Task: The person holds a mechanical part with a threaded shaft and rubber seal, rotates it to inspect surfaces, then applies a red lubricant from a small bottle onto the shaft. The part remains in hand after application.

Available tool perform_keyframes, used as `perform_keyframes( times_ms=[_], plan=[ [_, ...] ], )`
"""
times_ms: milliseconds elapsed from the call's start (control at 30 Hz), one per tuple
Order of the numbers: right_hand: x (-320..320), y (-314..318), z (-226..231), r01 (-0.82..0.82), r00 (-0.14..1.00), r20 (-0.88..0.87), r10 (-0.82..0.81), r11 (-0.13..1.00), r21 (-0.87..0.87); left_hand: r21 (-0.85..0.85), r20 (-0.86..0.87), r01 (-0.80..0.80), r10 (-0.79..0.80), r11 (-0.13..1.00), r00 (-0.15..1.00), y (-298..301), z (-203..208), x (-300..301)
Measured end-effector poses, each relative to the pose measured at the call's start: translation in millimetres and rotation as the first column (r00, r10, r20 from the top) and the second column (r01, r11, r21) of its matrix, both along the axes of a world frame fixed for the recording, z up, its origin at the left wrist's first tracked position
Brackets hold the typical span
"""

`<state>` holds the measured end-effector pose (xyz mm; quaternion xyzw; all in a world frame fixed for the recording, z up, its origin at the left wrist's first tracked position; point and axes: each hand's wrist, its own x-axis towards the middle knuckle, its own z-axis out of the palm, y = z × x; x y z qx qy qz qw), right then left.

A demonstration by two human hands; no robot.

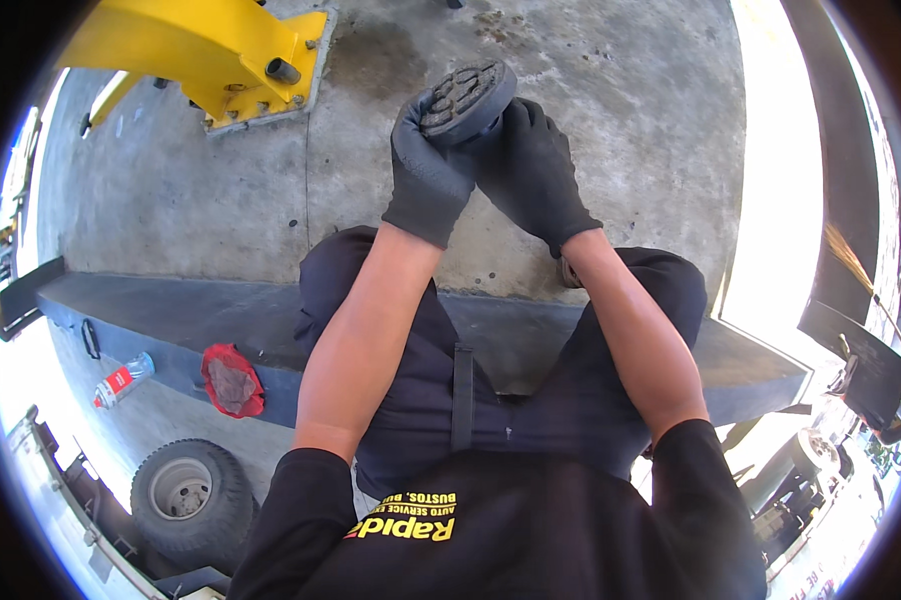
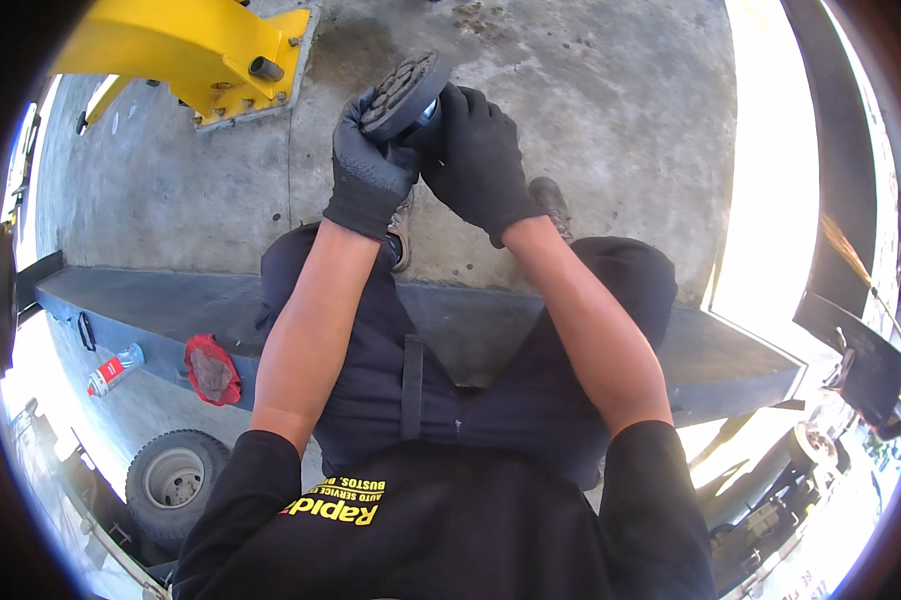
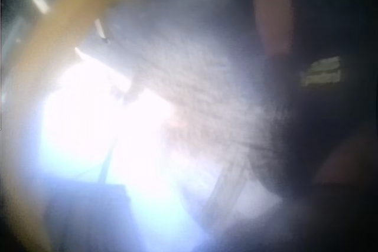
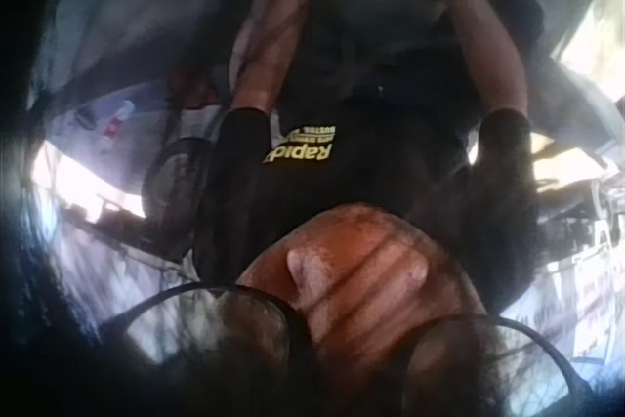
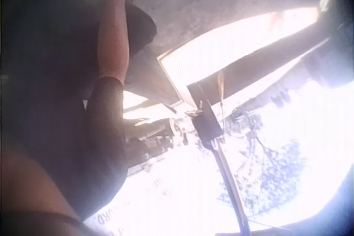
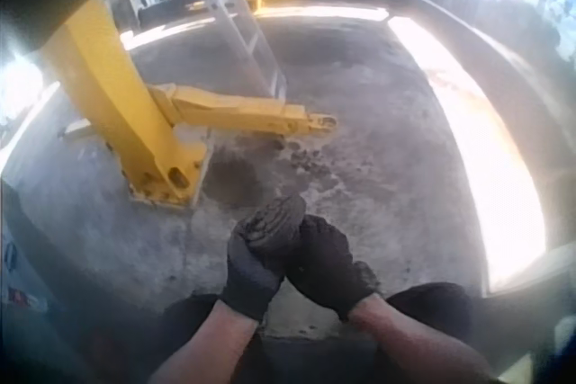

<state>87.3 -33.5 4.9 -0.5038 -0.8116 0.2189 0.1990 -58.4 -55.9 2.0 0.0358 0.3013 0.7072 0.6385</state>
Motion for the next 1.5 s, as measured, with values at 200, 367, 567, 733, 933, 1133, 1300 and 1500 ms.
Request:
perform_keyframes(
  times_ms=[200,367,567,733,933,1133,1300,1500],
  plan=[
    [-2.9,12.0,18.0,-0.046,0.964,-0.266,-0.014,0.975,-0.217,0.121,0.375,0.092,-0.131,0.988,0.918,15.5,-23.8,-27.9],
    [-11.1,-9.1,24.2,0.034,0.992,-0.112,-0.055,0.982,-0.184,-0.019,0.247,0.088,-0.08,0.996,0.966,18.8,-25.0,-25.8],
    [1.1,-10.7,2.6,-0.116,0.992,0.018,0.122,0.971,-0.208,-0.143,-0.209,-0.01,-0.021,0.99,0.978,11.5,-21.1,-16.9],
    [1.8,-5.2,4.9,-0.119,0.993,-0.02,0.118,0.991,-0.062,-0.17,0.08,0.043,-0.029,0.985,0.996,19.0,-19.7,-23.1],
    [7.3,-1.8,7.0,-0.137,0.95,0.267,0.159,0.986,-0.097,-0.266,-0.205,-0.057,0.001,0.962,0.979,19.6,-5.3,-16.0],
    [14.6,-22.7,29.4,-0.248,0.958,0.102,0.269,0.951,-0.184,-0.061,-0.454,0.052,-0.074,0.997,0.888,15.1,-28.1,-25.7],
    [17.9,-2.6,-0.8,-0.189,0.98,-0.106,0.165,0.94,-0.285,-0.217,-0.112,0.101,-0.128,0.971,0.985,23.4,-10.0,-26.7],
    [46.1,47.4,-10.5,0.035,0.939,-0.321,-0.123,0.964,-0.265,-0.135,0.244,0.214,-0.176,0.968,0.954,23.9,7.1,-20.8]
  ],
)
